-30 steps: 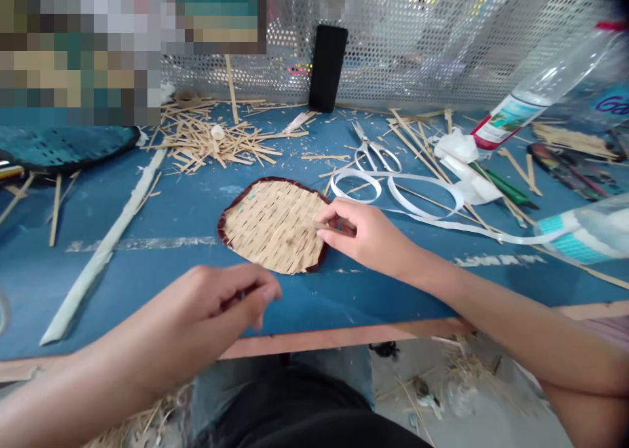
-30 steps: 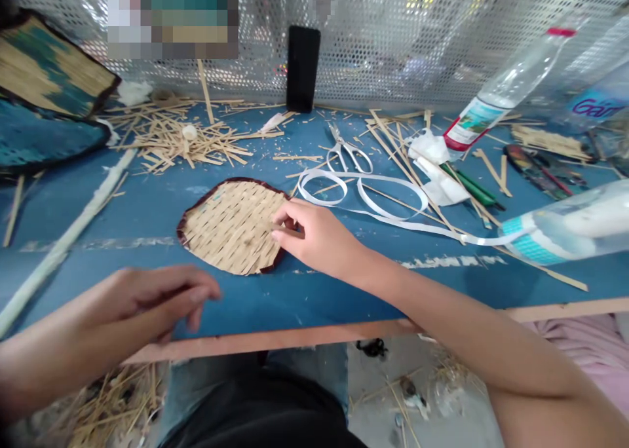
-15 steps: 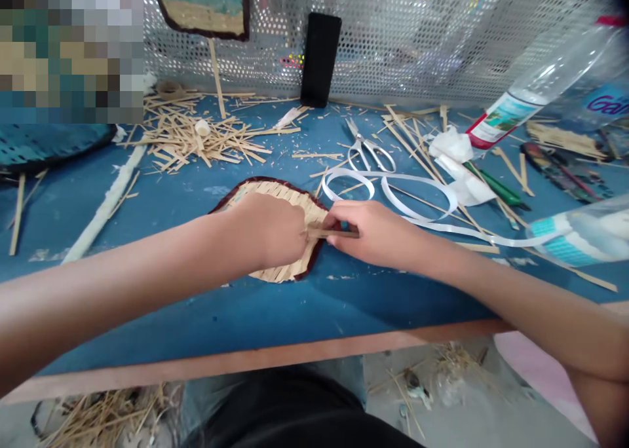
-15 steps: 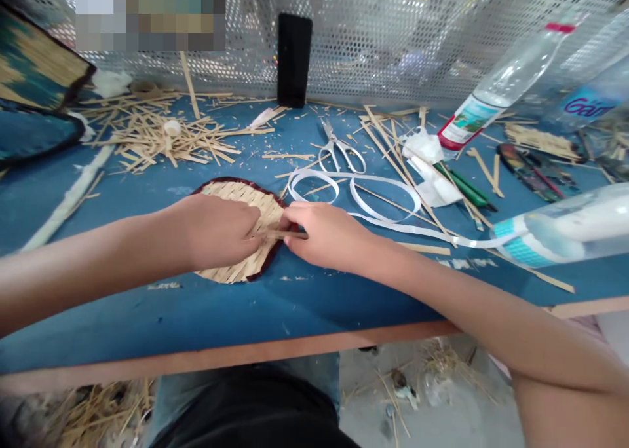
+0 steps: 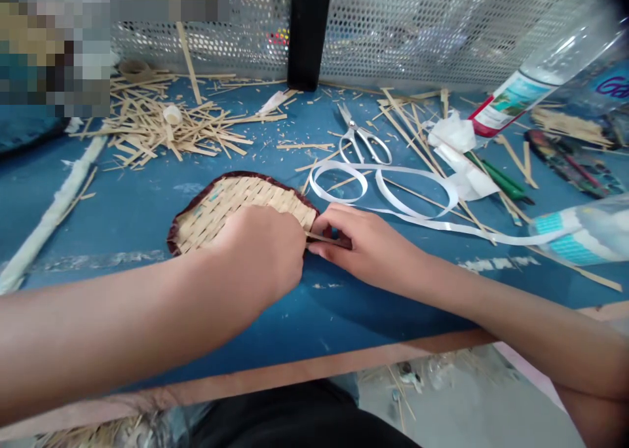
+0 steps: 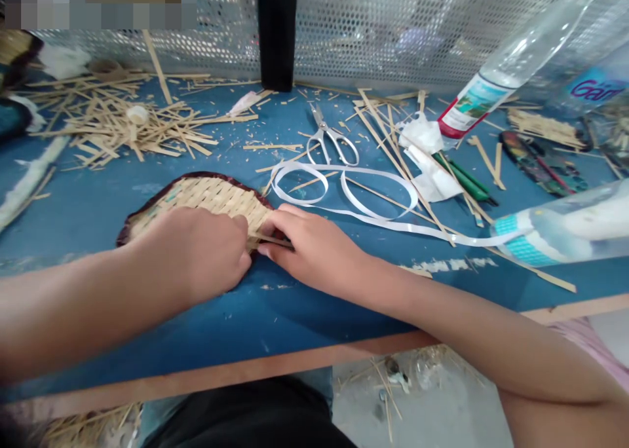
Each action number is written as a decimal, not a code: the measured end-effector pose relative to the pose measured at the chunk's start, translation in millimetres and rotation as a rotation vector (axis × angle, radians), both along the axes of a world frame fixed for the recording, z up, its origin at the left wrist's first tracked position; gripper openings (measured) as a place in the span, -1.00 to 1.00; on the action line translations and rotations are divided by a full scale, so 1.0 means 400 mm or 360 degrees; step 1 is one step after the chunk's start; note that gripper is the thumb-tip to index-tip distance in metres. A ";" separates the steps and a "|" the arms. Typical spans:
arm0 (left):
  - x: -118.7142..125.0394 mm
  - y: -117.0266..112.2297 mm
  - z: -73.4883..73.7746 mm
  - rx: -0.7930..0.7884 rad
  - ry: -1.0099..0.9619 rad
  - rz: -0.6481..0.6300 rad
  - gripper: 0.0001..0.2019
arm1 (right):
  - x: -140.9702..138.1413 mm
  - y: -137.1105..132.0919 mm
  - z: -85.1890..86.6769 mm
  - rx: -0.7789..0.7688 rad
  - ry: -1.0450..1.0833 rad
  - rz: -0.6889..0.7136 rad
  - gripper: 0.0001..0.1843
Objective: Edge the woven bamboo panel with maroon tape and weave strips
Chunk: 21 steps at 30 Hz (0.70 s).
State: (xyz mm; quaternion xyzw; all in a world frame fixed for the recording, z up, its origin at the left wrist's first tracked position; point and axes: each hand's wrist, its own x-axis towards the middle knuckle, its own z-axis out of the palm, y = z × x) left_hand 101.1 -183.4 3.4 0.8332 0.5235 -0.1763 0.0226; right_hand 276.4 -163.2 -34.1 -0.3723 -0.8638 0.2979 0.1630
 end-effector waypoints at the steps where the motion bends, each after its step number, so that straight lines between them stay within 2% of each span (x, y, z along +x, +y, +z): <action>1: 0.001 -0.003 -0.003 0.0001 0.0083 -0.0007 -0.77 | 0.001 0.001 0.000 -0.0013 -0.0001 0.0007 -0.95; 5: -0.003 -0.008 -0.008 0.0009 0.0222 -0.0051 -0.73 | 0.000 0.002 -0.004 -0.0014 -0.0024 0.0001 -0.96; 13: -0.006 -0.011 0.014 -0.0071 0.0357 -0.0363 -0.71 | -0.022 -0.001 -0.001 0.0036 -0.0108 -0.0078 -0.94; 16: -0.008 -0.007 0.013 -0.0089 0.0334 -0.0335 -0.71 | -0.029 -0.003 0.005 0.0065 -0.0130 -0.0084 -0.93; 21: -0.022 -0.003 -0.014 0.0021 0.0083 -0.0149 -0.70 | -0.036 -0.011 0.013 0.0093 -0.0211 -0.0071 -0.91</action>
